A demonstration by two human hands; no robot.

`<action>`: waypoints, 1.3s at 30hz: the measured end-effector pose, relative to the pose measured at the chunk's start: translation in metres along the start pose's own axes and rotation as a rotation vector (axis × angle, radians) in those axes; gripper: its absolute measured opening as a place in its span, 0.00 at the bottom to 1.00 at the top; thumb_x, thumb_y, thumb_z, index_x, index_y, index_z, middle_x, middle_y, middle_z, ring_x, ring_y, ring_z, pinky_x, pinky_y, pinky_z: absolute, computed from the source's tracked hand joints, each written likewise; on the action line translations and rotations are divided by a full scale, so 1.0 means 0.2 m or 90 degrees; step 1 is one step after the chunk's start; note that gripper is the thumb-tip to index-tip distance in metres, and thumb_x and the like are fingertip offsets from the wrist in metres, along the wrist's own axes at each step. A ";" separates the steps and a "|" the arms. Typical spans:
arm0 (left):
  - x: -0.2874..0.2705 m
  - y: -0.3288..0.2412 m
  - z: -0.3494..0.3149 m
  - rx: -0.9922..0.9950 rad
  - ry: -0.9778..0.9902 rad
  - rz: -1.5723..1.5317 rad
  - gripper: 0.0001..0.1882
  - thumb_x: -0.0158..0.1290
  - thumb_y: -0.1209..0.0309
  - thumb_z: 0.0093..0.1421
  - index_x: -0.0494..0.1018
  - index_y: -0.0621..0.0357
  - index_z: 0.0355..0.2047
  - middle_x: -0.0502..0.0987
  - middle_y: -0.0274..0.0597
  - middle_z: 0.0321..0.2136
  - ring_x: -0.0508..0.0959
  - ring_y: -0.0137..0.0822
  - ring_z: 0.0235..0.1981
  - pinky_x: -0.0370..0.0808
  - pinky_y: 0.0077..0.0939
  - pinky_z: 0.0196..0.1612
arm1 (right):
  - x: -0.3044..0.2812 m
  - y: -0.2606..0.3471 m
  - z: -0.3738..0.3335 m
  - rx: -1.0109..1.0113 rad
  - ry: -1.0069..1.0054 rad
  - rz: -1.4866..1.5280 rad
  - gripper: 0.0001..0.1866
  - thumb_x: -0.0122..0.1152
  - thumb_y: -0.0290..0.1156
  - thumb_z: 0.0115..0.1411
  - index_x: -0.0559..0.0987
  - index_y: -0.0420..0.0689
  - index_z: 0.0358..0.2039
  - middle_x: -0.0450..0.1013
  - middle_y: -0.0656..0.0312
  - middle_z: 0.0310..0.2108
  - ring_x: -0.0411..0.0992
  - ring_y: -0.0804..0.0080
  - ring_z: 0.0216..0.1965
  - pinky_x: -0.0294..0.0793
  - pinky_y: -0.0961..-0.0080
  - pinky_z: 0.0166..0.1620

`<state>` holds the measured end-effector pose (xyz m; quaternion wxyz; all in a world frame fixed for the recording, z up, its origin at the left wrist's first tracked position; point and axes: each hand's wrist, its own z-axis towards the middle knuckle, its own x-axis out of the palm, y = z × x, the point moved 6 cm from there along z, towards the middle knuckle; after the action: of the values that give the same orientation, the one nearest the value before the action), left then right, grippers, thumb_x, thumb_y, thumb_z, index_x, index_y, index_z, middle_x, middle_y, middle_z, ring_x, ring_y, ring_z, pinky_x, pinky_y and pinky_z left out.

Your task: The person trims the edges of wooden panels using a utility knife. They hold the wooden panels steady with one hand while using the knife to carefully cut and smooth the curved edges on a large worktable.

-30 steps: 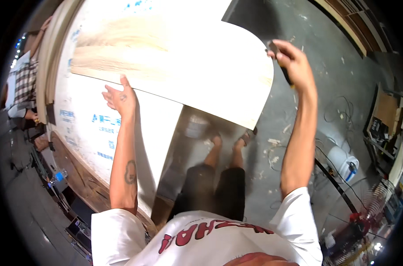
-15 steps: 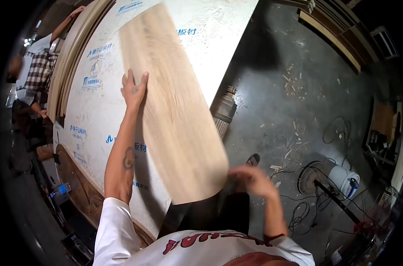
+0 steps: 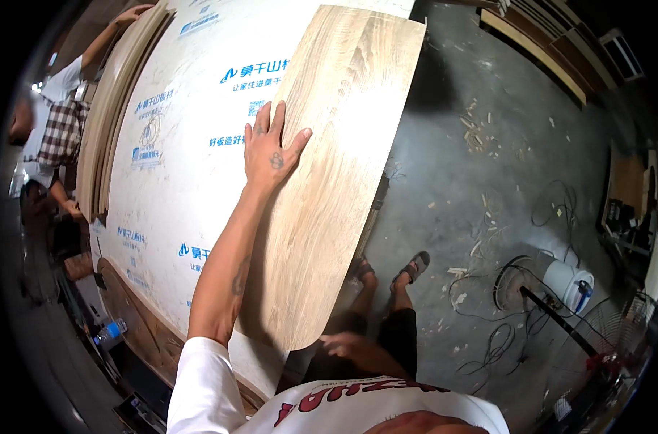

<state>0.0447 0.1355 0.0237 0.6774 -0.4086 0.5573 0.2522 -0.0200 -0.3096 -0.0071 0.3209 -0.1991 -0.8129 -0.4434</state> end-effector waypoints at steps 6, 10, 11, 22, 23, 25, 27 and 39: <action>-0.02 -0.02 -0.04 -0.013 -0.022 0.042 0.39 0.45 0.44 0.66 0.59 0.60 0.67 0.57 0.61 0.67 0.55 0.55 0.69 0.45 0.51 0.71 | -1.08 0.89 0.14 -0.379 -0.561 0.057 0.29 0.58 0.32 0.63 0.64 0.42 0.63 0.76 0.51 0.40 0.77 0.62 0.38 0.76 0.66 0.47; -0.02 -0.05 -0.01 -0.001 -0.024 0.036 0.38 0.46 0.46 0.66 0.59 0.61 0.67 0.58 0.61 0.66 0.56 0.55 0.68 0.47 0.52 0.70 | -1.49 1.97 0.59 -0.652 -0.499 -0.310 0.24 0.52 0.25 0.67 0.67 0.40 0.63 0.79 0.55 0.42 0.76 0.71 0.34 0.77 0.74 0.42; -0.02 -0.07 -0.01 0.003 -0.023 0.044 0.38 0.46 0.46 0.66 0.59 0.61 0.67 0.58 0.61 0.66 0.56 0.55 0.68 0.47 0.52 0.70 | -1.57 2.18 0.69 -0.690 -0.516 -0.404 0.22 0.49 0.24 0.68 0.67 0.39 0.63 0.79 0.56 0.43 0.75 0.72 0.33 0.77 0.74 0.40; -0.02 -0.01 -0.01 0.006 -0.023 0.052 0.36 0.47 0.47 0.67 0.58 0.53 0.69 0.58 0.58 0.67 0.60 0.57 0.66 0.56 0.50 0.68 | -1.75 2.61 1.06 -0.749 -0.673 -0.606 0.20 0.51 0.22 0.62 0.76 0.45 0.55 0.78 0.53 0.47 0.75 0.63 0.50 0.72 0.70 0.55; -0.01 -0.02 -0.01 -0.002 -0.019 0.057 0.36 0.47 0.47 0.67 0.58 0.53 0.69 0.58 0.58 0.67 0.59 0.56 0.66 0.56 0.50 0.68 | -1.75 2.61 1.06 -0.749 -0.674 -0.595 0.19 0.51 0.21 0.62 0.76 0.45 0.54 0.78 0.53 0.47 0.75 0.63 0.50 0.72 0.71 0.55; 0.00 -0.01 -0.01 -0.010 -0.013 0.063 0.37 0.47 0.46 0.67 0.58 0.53 0.69 0.58 0.58 0.67 0.59 0.56 0.67 0.56 0.50 0.68 | -1.76 2.62 1.08 -0.745 -0.666 -0.581 0.19 0.51 0.21 0.62 0.77 0.44 0.54 0.78 0.54 0.47 0.75 0.65 0.51 0.72 0.72 0.55; 0.00 -0.01 0.00 0.007 -0.020 0.046 0.37 0.46 0.46 0.67 0.58 0.53 0.69 0.57 0.58 0.67 0.58 0.56 0.67 0.55 0.51 0.68 | -1.76 2.61 1.08 -0.768 -0.654 -0.545 0.19 0.51 0.20 0.62 0.77 0.43 0.53 0.79 0.55 0.47 0.74 0.66 0.51 0.71 0.73 0.55; 0.02 0.00 0.00 0.036 -0.045 0.049 0.40 0.42 0.40 0.66 0.58 0.54 0.69 0.58 0.60 0.66 0.59 0.59 0.66 0.54 0.54 0.68 | -1.69 2.40 1.02 -0.721 -0.617 -0.590 0.20 0.48 0.14 0.61 0.78 0.45 0.51 0.79 0.63 0.44 0.74 0.73 0.48 0.71 0.76 0.54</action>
<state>0.0449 0.1346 0.0199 0.6980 -0.3584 0.5549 0.2764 0.4433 0.1034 -0.0395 -0.4188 -0.1447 -0.5166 -0.7327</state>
